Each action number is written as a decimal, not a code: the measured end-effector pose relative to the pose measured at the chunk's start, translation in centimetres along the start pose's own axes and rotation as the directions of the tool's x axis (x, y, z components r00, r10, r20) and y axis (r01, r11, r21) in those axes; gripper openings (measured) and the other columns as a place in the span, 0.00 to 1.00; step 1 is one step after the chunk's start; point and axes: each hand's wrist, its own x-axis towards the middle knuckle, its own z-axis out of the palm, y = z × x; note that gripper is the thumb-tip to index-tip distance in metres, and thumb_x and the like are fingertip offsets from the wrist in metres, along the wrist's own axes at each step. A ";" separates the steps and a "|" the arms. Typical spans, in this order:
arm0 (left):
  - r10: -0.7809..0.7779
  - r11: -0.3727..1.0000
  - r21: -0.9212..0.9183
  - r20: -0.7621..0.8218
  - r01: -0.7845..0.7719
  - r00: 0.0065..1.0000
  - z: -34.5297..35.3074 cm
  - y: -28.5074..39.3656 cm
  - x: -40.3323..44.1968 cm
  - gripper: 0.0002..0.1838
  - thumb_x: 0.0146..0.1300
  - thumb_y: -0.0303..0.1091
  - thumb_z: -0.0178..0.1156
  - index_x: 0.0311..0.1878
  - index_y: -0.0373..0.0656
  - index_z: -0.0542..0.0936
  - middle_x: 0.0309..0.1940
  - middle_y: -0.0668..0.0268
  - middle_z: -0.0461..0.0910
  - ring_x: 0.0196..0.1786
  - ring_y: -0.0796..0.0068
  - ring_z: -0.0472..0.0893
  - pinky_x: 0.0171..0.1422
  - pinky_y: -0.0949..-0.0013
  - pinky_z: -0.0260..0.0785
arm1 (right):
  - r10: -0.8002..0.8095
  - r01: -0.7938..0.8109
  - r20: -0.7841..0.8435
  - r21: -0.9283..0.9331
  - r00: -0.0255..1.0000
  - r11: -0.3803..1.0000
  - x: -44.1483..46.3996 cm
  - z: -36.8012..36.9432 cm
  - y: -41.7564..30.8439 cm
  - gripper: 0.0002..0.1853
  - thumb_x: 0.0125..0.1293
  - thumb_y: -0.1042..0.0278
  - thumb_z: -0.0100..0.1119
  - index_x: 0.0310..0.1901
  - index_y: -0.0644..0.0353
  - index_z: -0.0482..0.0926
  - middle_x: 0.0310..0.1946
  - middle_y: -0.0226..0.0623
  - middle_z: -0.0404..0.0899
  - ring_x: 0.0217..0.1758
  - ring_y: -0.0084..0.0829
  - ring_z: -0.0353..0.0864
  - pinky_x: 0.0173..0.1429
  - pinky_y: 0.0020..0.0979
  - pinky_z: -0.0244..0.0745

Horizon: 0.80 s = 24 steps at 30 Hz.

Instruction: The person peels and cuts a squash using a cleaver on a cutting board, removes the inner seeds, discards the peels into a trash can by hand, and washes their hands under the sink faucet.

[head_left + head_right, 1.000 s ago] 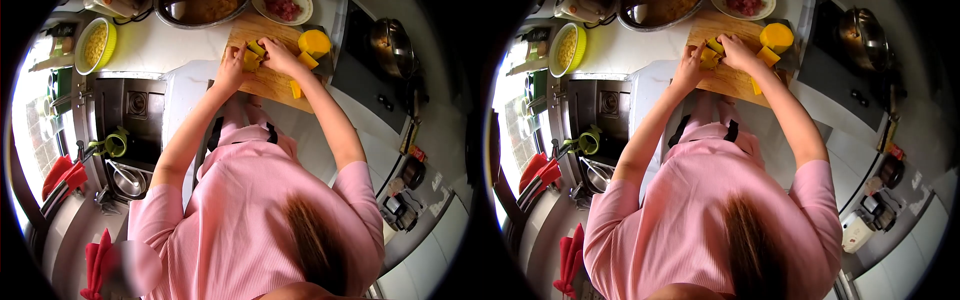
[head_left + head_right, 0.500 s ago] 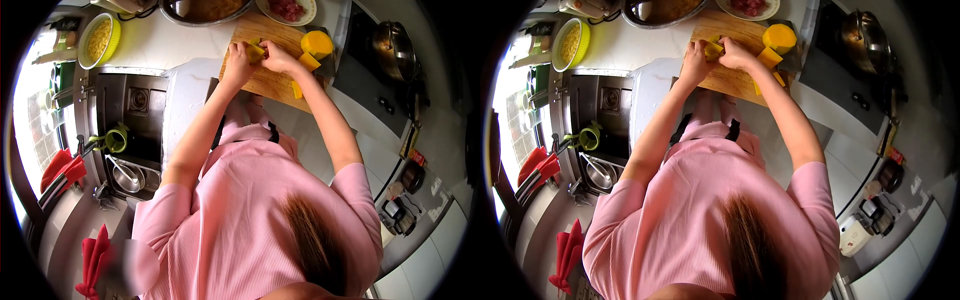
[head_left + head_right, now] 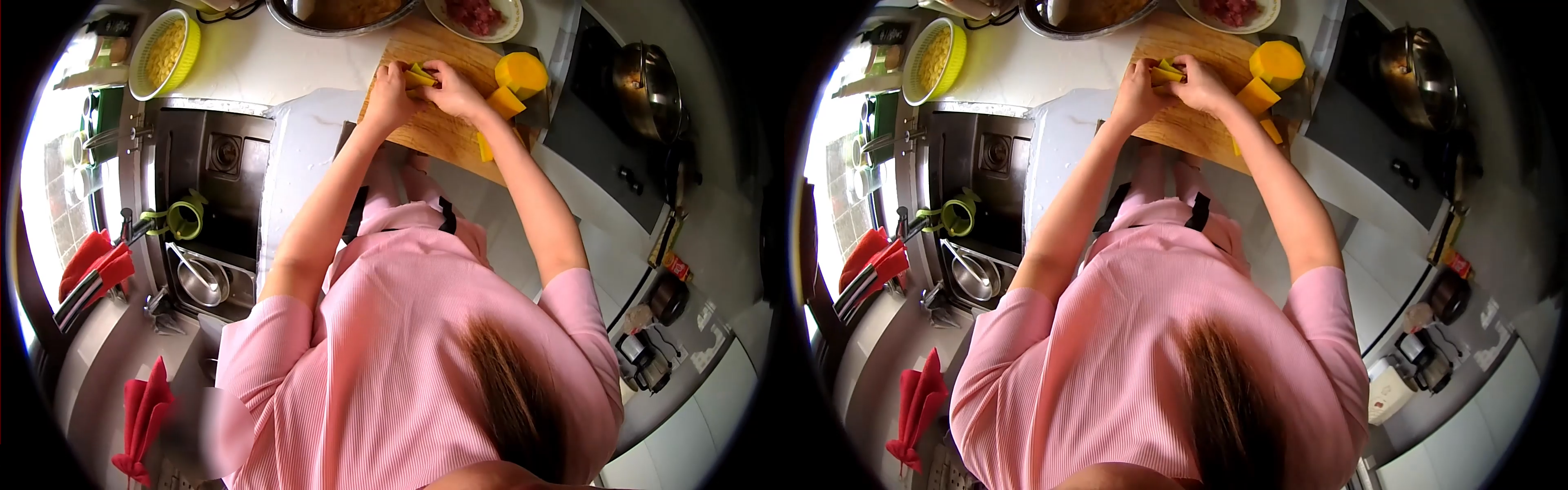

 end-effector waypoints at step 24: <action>-0.398 0.850 -0.462 -0.244 0.254 0.884 -6.9 0.5 -15.8 0.18 0.60 0.29 0.65 0.53 0.32 0.79 0.36 0.65 0.83 0.38 0.78 0.80 0.46 0.73 0.75 | -0.282 0.130 0.553 0.297 0.784 0.946 -5.9 7.3 -8.5 0.21 0.66 0.72 0.63 0.60 0.67 0.75 0.45 0.34 0.83 0.44 0.23 0.83 0.44 0.27 0.82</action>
